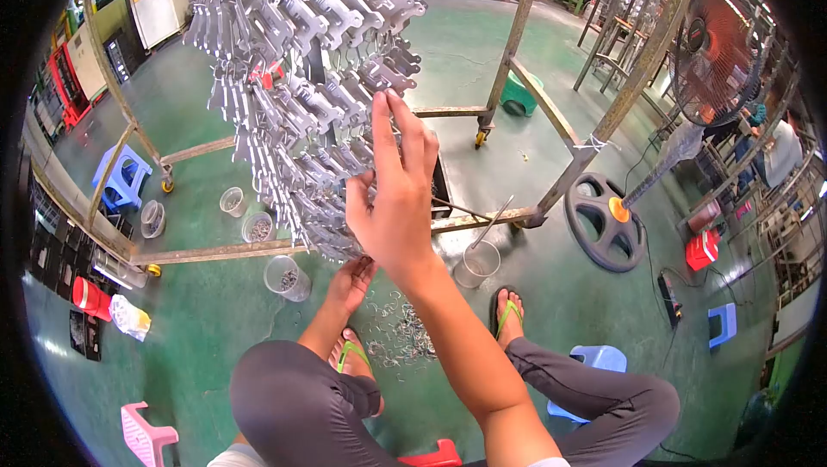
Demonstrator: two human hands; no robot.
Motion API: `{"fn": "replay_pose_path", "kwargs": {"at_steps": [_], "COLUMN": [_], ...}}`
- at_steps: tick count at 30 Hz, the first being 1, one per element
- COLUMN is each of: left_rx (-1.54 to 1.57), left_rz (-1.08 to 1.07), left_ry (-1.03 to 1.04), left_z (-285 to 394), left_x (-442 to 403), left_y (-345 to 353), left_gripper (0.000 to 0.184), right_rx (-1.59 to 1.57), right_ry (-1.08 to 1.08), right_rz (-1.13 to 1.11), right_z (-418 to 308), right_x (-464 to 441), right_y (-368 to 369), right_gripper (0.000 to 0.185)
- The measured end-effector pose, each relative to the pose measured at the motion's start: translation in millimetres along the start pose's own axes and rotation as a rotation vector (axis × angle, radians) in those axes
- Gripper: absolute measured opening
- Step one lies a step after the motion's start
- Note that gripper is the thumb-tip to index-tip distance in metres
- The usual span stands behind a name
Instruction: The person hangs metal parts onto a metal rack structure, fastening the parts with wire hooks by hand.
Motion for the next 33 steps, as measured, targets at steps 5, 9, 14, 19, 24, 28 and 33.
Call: {"fn": "replay_pose_path", "kwargs": {"at_steps": [5, 9, 14, 19, 24, 28, 33], "left_rx": [0.023, 0.076, 0.083, 0.118, 0.094, 0.078, -0.107], "left_rz": [-0.075, -0.1, -0.031, 0.041, 0.003, -0.087, -0.076], "left_ry": [-0.008, -0.03, 0.0, -0.043, 0.042, 0.007, 0.007], "left_z": [-1, -6, -9, -8, -10, -14, -3], "left_x": [-3, -9, -13, -3, -7, -16, 0], "left_y": [0, -1, 1, 14, 9, 5, -1], "left_gripper": [0.029, 0.03, 0.031, 0.03, 0.025, 0.025, 0.025], "right_rx": [-0.081, -0.04, 0.002, -0.029, -0.022, 0.079, 0.159], "right_ry": [0.088, 0.015, -0.064, 0.134, 0.6, 0.651, 0.585], "right_rz": [0.167, 0.209, 0.138, 0.13, -0.381, -0.564, -0.552], "right_z": [2, 0, 4, 27, 74, 89, 87], "right_x": [-12, -23, -21, 30, 168, 230, 241], "right_y": [-11, -10, -14, -20, 17, 51, 72], "right_gripper": [0.052, 0.032, 0.04, 0.039, 0.025, 0.028, 0.033]}}
Point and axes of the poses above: each hand's wrist, its own x-axis away from the middle knuckle, its own y-axis out of the palm, z = x × y, the point moved 8 cm from there along -x, towards the middle knuckle, and after that the axes turned 12 degrees about z, right-handed, at the moved point
